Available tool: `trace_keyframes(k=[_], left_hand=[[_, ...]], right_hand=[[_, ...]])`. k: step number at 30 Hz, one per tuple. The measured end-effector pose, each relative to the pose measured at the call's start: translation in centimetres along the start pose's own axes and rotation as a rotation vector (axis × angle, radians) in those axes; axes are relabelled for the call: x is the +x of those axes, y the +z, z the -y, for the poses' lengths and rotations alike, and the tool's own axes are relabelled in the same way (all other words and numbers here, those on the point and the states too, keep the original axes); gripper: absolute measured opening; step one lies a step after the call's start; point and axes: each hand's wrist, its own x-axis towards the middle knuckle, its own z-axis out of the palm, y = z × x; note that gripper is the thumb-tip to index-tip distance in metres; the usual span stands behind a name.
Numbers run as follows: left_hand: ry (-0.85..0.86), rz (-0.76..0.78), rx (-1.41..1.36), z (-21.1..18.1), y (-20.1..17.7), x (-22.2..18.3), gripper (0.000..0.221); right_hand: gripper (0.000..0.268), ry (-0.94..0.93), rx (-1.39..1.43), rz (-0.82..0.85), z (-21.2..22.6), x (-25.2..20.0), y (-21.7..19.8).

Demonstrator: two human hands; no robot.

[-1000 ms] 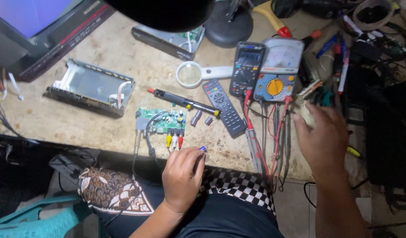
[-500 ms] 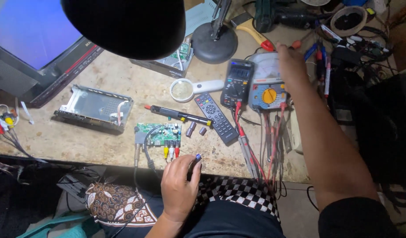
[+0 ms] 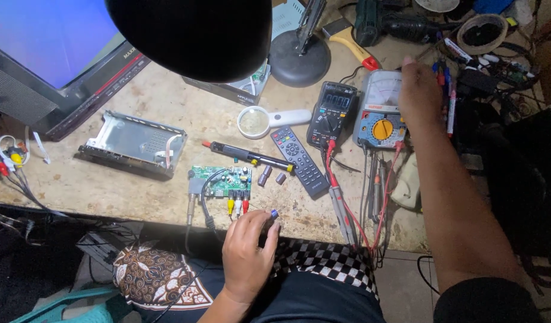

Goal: Repairing an electronic circuit board by probing nodes with a soldering iron, using a screwdriver, and inspecting with a magnifying glass.

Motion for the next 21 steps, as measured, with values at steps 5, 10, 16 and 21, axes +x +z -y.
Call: trace_keyframes(k=[5, 10, 16, 21], left_hand=[[-0.016, -0.007, -0.021, -0.1, -0.2, 0.3, 0.02], [0.014, -0.007, -0.023, 0.0, -0.2, 0.5, 0.021], [0.028, -0.009, -0.056, 0.6, -0.5, 0.2, 0.021], [0.057, -0.023, -0.094, 0.9, -0.7, 0.3, 0.019]], right_hand=[[0.007, -0.609, -0.198, -0.269, 0.2, -7.6, 1.3], [0.014, -0.506, -0.071, -0.008, 0.5, -11.3, 5.9], [0.017, -0.519, 0.017, -0.17, 0.6, -11.3, 7.8], [0.022, -0.283, -0.021, -0.194, 0.7, -10.9, 8.7]])
